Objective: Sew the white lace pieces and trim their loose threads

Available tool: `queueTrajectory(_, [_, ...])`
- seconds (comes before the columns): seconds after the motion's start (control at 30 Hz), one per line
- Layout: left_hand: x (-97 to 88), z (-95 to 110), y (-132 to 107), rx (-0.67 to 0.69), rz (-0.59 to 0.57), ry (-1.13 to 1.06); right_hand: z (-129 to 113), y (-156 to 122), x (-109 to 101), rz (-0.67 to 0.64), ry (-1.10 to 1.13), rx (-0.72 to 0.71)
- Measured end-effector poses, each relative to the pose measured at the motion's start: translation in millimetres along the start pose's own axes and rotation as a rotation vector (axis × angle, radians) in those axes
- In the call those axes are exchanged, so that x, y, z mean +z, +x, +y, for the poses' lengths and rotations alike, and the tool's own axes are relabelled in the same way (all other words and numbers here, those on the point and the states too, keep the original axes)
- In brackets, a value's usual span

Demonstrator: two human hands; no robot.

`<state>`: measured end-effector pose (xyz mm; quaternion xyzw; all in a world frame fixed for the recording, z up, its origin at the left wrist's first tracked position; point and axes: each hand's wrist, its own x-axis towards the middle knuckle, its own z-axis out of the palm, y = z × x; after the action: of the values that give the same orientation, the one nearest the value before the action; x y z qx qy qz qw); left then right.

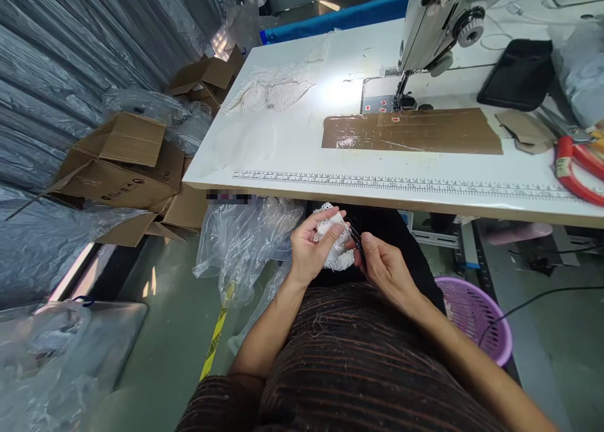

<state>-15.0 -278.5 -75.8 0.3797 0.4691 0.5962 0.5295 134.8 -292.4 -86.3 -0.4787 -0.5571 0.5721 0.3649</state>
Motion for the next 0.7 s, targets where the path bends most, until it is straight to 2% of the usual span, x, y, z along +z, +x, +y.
queueTrajectory(0.43, [0.4,0.0,-0.3,0.042,0.004,0.029,-0.5,-3.0,-0.7,0.018,0.010,-0.004])
queueTrajectory(0.7, [2.7,3.6,-4.0,0.100,-0.008,0.170,-1.9,-0.6,-0.3,0.036,0.004,-0.008])
